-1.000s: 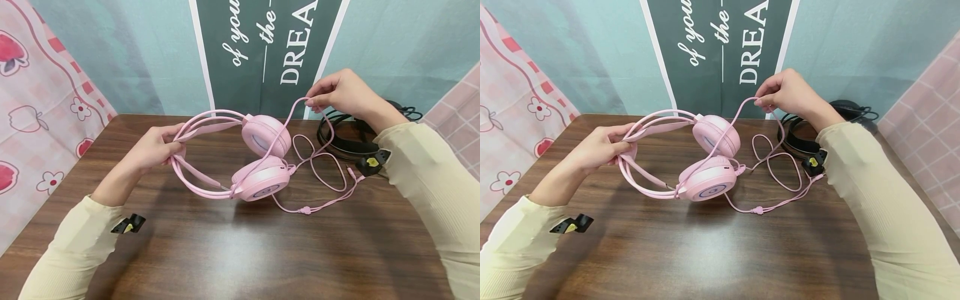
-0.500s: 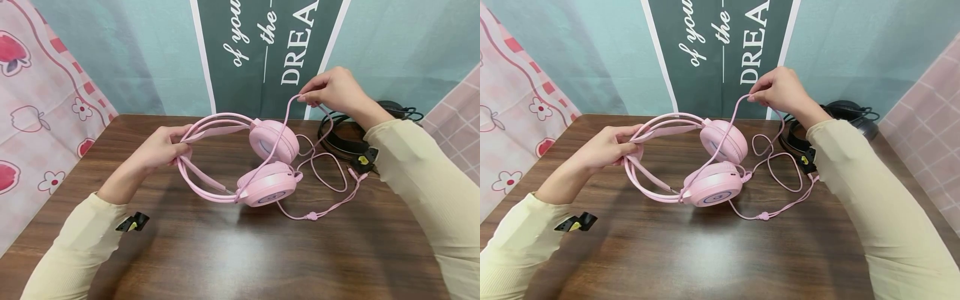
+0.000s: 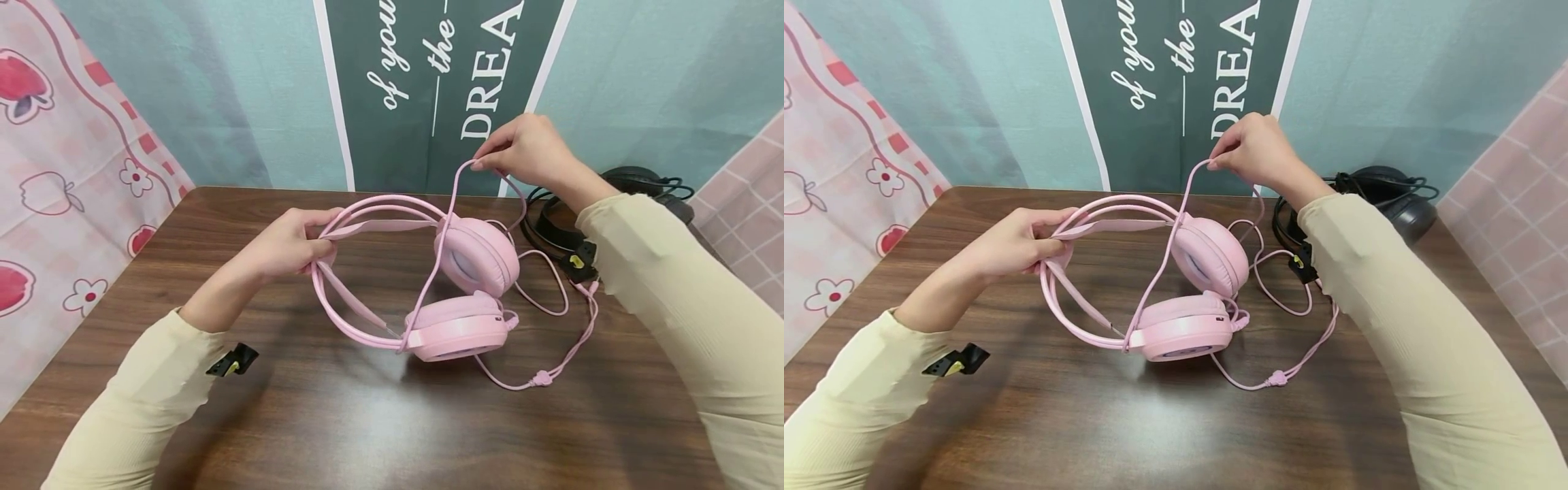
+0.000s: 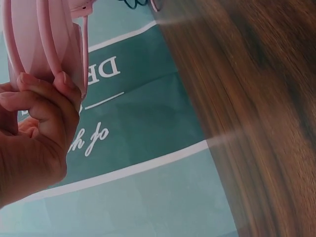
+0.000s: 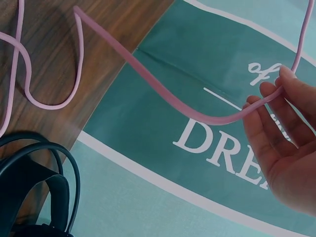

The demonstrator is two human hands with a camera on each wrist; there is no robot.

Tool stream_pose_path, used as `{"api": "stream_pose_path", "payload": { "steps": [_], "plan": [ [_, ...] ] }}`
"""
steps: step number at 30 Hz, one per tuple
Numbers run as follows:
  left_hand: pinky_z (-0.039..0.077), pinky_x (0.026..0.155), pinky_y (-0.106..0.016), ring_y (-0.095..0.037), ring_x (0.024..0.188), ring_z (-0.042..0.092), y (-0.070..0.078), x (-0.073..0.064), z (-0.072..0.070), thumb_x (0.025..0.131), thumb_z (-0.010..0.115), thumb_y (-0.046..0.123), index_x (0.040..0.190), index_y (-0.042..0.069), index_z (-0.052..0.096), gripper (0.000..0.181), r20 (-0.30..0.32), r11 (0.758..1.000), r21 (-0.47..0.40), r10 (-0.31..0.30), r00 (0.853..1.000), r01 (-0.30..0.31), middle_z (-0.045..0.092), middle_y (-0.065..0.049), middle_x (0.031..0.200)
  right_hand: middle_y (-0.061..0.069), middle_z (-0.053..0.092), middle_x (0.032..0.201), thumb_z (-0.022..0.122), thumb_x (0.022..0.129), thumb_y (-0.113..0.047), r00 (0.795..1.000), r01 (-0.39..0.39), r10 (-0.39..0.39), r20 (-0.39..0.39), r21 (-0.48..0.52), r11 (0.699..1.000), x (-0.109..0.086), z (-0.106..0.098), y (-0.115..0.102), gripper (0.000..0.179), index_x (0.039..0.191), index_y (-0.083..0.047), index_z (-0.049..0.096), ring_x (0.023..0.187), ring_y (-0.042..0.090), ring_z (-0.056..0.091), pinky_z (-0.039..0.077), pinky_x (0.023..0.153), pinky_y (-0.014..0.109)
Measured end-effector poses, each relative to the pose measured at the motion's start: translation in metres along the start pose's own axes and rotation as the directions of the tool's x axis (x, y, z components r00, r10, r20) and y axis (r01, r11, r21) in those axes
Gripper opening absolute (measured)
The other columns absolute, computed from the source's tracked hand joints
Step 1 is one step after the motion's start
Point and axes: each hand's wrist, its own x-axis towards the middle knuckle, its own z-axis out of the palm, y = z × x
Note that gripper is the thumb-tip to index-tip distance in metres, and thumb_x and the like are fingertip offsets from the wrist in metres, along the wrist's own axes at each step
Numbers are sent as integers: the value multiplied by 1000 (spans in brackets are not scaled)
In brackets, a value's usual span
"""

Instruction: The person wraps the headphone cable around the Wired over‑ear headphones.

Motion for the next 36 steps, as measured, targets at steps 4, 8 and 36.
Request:
{"api": "stream_pose_path", "payload": {
  "steps": [4,8,36],
  "plan": [
    [34,36,-16,-9,44,43,3,1,4,79,46,-9,121,3,53,45,6,1000,-9,2,1000,-2,49,-6,58,6,59,58,70,81,-21,1000,-3,3,0,6,1000,0,3,1,16,85,-6,73,52,9,48,33,46,24],
    [36,37,-17,-10,46,45,4,1,5,79,46,-9,124,4,52,47,1,1000,-19,3,1000,-3,49,-7,59,6,59,58,70,80,-22,1000,-16,16,8,5,1000,0,5,3,17,86,-7,73,53,9,48,33,46,24],
    [30,35,-15,-8,43,41,-14,-5,-10,84,50,-6,129,2,48,46,-80,973,-228,-36,996,17,55,-7,62,4,64,68,64,84,-12,999,-47,46,15,46,998,-7,16,26,16,94,-1,70,56,8,51,38,45,19]
  ]
}}
